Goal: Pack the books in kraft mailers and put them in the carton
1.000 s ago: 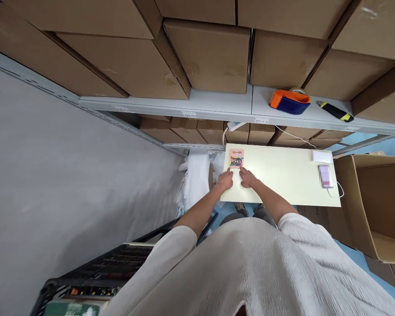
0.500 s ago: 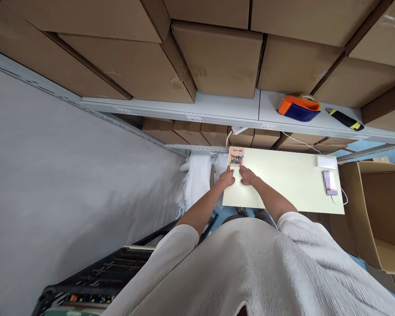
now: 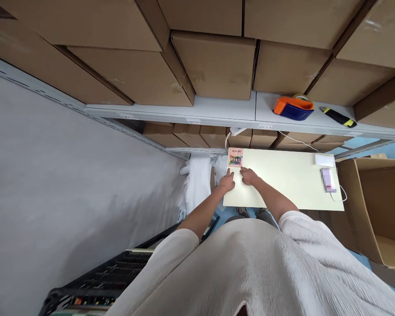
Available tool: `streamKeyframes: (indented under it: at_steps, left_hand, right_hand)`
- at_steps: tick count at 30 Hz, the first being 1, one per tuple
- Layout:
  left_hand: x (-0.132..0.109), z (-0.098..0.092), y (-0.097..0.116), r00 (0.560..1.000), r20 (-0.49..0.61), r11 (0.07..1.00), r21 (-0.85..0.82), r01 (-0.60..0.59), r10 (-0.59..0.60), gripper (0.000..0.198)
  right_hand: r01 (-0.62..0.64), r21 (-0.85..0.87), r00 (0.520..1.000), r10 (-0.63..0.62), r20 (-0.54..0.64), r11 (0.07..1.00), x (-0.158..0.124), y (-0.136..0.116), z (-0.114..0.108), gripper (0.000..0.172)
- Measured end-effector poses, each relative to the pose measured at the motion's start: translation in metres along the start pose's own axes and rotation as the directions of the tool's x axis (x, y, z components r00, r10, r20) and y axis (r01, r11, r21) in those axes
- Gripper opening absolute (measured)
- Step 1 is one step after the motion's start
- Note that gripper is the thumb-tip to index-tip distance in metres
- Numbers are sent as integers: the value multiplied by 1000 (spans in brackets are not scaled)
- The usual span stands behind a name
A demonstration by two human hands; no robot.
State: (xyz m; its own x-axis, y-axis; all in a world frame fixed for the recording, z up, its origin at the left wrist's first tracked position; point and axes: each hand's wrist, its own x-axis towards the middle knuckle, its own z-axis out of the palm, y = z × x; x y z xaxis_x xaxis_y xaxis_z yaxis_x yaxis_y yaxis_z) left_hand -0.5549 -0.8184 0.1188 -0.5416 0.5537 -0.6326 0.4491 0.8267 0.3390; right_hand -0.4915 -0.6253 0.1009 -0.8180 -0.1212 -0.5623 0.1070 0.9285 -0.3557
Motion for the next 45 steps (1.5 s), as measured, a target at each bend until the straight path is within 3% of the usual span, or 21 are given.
streamKeyframes:
  at_steps: [3,7,10,13,17,23,25,27,30,34,37,40,45]
  left_hand:
    - [-8,2,6,1000,24,999,31,-10,9,71]
    - [-14,0,27,998,-12,997,47,-54,55,69]
    - [-14,-3,52,991,-40,990,61,-125,127,67]
    - [-12,-9,82,974,-81,976,74,-206,212,69]
    - [-6,-20,126,952,-123,959,83,-271,279,68]
    - [-3,-29,189,920,-192,940,79,-332,341,66]
    - [-2,-27,205,907,-228,935,76,-345,353,70]
    - [-2,-23,220,900,-256,935,73,-346,353,73]
    - [0,-12,239,900,-277,941,65,-332,337,73]
    - [0,5,258,902,-315,953,28,-302,295,74]
    - [-2,16,267,909,-325,960,-5,-278,262,76]
    - [-3,24,275,923,-303,967,-19,-255,238,74]
    - [3,34,288,945,-238,973,3,-231,225,72]
  right_hand:
    - [-42,20,998,43,-48,999,-29,14,4,69]
    - [-151,74,981,159,-110,986,-81,52,5,68]
    - [-225,154,938,257,-233,962,-124,88,-4,63]
    - [-214,245,875,297,-383,946,-162,121,-26,56]
    - [-143,292,730,300,-614,946,-203,157,-77,47]
    - [-137,213,413,251,-875,967,-243,206,-180,36]
    - [-172,195,349,245,-905,966,-251,225,-215,33]
    - [-209,179,316,239,-918,961,-254,243,-245,32]
    - [-236,148,322,221,-920,960,-250,267,-280,33]
    - [-245,121,402,214,-890,962,-236,290,-301,29]
    - [-220,103,441,193,-876,970,-228,299,-305,28]
    - [-201,85,447,169,-878,976,-227,301,-305,28]
    - [-188,68,479,152,-865,980,-247,292,-289,26]
